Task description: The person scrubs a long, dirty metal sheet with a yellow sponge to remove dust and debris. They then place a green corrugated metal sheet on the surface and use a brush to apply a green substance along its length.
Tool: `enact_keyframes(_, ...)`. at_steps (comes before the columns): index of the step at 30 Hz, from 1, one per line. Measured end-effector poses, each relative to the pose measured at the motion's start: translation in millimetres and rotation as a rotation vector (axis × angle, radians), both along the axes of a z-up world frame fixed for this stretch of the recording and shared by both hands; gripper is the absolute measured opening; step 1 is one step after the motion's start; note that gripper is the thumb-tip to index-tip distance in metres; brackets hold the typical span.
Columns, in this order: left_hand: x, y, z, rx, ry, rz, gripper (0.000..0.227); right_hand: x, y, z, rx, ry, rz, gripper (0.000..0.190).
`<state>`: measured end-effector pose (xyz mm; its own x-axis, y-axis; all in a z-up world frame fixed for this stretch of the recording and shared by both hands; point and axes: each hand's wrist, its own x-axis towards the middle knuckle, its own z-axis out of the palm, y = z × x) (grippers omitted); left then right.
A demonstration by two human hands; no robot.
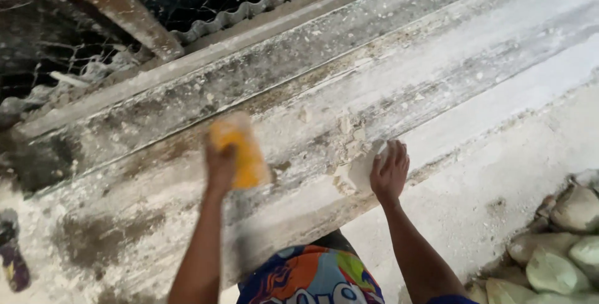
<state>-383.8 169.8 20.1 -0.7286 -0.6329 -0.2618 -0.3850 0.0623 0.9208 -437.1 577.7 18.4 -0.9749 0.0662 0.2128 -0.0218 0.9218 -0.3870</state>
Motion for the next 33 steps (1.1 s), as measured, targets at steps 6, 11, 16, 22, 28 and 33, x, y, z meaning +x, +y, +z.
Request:
enact_keyframes(6,-170,166,-15,-0.018,-0.104,-0.338,0.076,-5,7,-16,0.031,0.033,0.001,0.053)
enact_keyframes(11,-176,192,5,-0.079,-0.073,-0.51,0.067,-8,14,-20,-0.019,0.056,-0.006,0.054)
enact_keyframes(16,-64,95,28,0.12,-0.052,-0.165,0.076,-3,8,-10,-0.062,0.023,-0.023,0.056)
enact_keyframes(22,81,28,49,-0.046,-0.224,-0.233,0.056,-3,0,12,-0.073,0.134,0.056,0.051)
enact_keyframes(28,27,178,-15,0.147,0.017,-0.317,0.092,-6,18,-20,-0.091,0.08,0.038,0.059)
enact_keyframes(33,-124,308,-52,-0.166,-0.009,-0.189,0.07,0,47,-16,-0.614,-0.05,-0.008,0.055)
